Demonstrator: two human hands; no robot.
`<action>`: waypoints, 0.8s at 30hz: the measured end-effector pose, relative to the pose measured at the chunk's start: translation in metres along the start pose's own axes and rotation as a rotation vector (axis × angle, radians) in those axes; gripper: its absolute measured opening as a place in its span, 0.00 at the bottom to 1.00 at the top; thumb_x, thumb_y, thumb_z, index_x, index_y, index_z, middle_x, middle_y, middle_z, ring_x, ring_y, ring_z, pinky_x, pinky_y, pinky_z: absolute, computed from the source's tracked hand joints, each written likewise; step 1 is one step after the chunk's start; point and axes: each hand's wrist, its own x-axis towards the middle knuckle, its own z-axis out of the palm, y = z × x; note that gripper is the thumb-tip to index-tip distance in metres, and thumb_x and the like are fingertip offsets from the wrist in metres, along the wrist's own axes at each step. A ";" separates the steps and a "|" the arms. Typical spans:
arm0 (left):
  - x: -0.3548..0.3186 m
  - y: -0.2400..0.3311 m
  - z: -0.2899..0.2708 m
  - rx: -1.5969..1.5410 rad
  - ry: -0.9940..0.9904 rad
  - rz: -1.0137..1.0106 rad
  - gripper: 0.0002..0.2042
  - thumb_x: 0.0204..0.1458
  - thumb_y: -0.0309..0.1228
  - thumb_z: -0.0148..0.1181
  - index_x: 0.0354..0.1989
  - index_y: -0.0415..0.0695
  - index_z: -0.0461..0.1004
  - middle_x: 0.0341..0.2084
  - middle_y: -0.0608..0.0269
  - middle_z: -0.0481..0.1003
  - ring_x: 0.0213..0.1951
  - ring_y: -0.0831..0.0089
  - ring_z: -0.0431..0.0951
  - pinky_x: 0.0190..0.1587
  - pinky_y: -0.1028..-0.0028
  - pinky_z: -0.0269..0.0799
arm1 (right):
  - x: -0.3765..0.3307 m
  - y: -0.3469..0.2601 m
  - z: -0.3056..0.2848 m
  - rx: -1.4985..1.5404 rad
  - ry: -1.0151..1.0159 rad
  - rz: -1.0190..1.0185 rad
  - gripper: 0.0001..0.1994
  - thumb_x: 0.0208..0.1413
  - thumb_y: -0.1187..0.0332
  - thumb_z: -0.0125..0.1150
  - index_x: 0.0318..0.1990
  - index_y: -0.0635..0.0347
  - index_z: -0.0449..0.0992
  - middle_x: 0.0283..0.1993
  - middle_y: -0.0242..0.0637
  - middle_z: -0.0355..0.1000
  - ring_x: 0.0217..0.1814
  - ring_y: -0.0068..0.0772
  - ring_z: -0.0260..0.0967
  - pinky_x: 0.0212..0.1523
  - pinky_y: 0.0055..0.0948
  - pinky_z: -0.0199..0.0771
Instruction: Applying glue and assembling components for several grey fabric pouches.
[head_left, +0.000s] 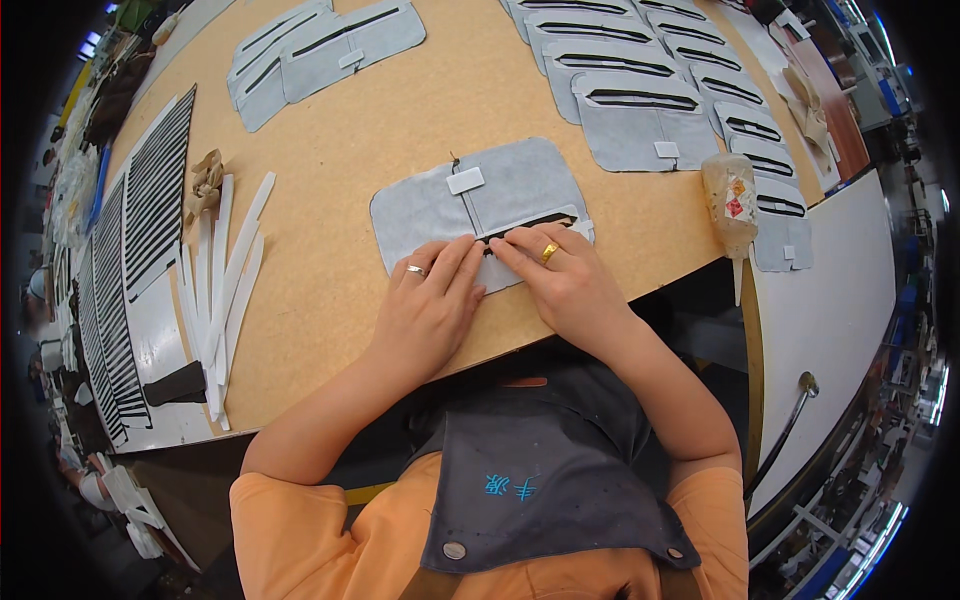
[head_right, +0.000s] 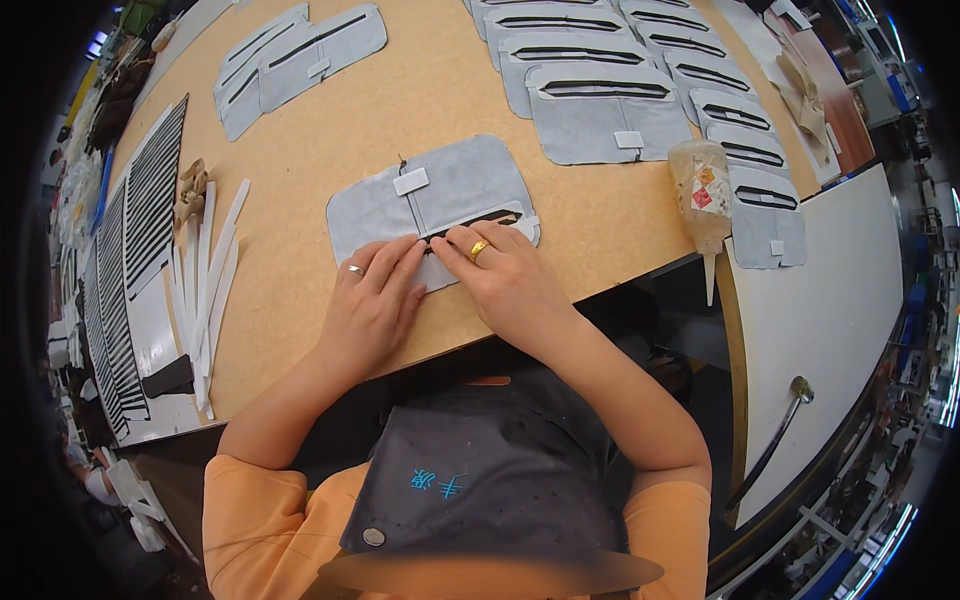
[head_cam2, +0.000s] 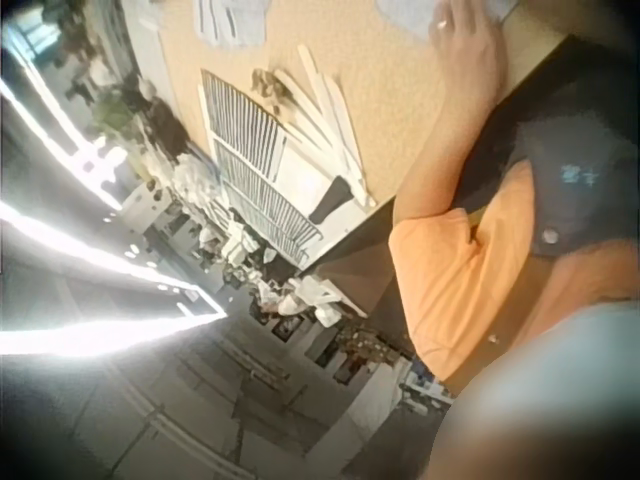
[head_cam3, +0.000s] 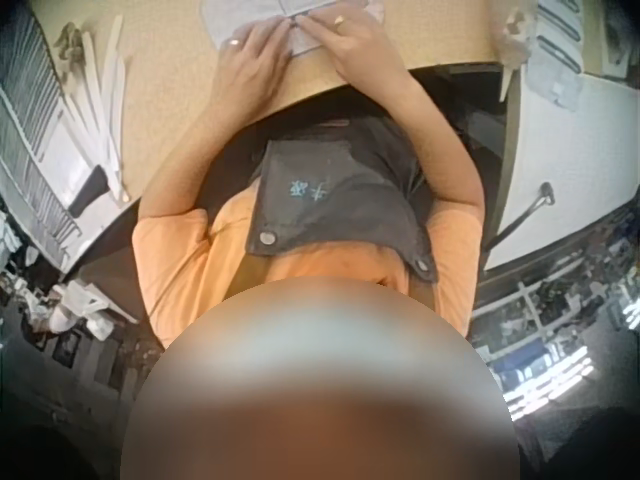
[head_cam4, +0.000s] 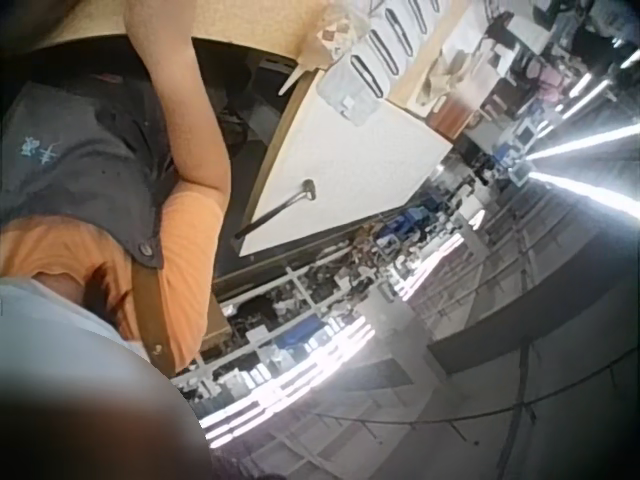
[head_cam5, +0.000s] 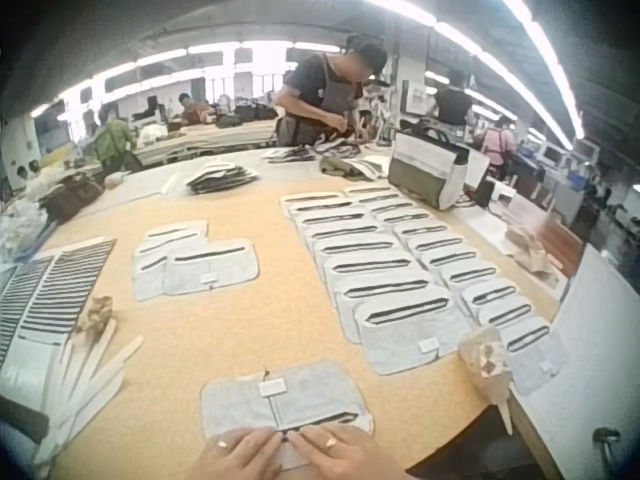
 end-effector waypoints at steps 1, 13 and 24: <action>-0.002 -0.002 0.001 -0.008 0.000 -0.010 0.20 0.49 0.31 0.60 0.51 0.37 0.71 0.49 0.60 0.70 0.48 0.65 0.70 0.47 0.67 0.65 | 0.002 0.000 0.003 -0.025 -0.050 -0.013 0.19 0.46 0.76 0.53 0.49 0.66 0.73 0.50 0.37 0.70 0.53 0.38 0.66 0.53 0.35 0.66; 0.004 -0.004 0.004 0.143 0.004 0.035 0.19 0.49 0.31 0.58 0.50 0.38 0.72 0.43 0.64 0.70 0.42 0.69 0.70 0.39 0.71 0.63 | 0.015 -0.006 0.002 -0.109 -0.058 0.037 0.16 0.47 0.76 0.55 0.46 0.64 0.73 0.43 0.37 0.69 0.46 0.37 0.66 0.48 0.33 0.68; 0.021 0.014 0.006 -0.296 0.004 -0.070 0.14 0.49 0.26 0.59 0.45 0.40 0.69 0.41 0.54 0.68 0.44 0.55 0.69 0.46 0.62 0.64 | -0.014 0.013 -0.021 0.080 0.166 0.270 0.11 0.51 0.79 0.55 0.43 0.64 0.72 0.40 0.45 0.70 0.46 0.47 0.67 0.47 0.38 0.69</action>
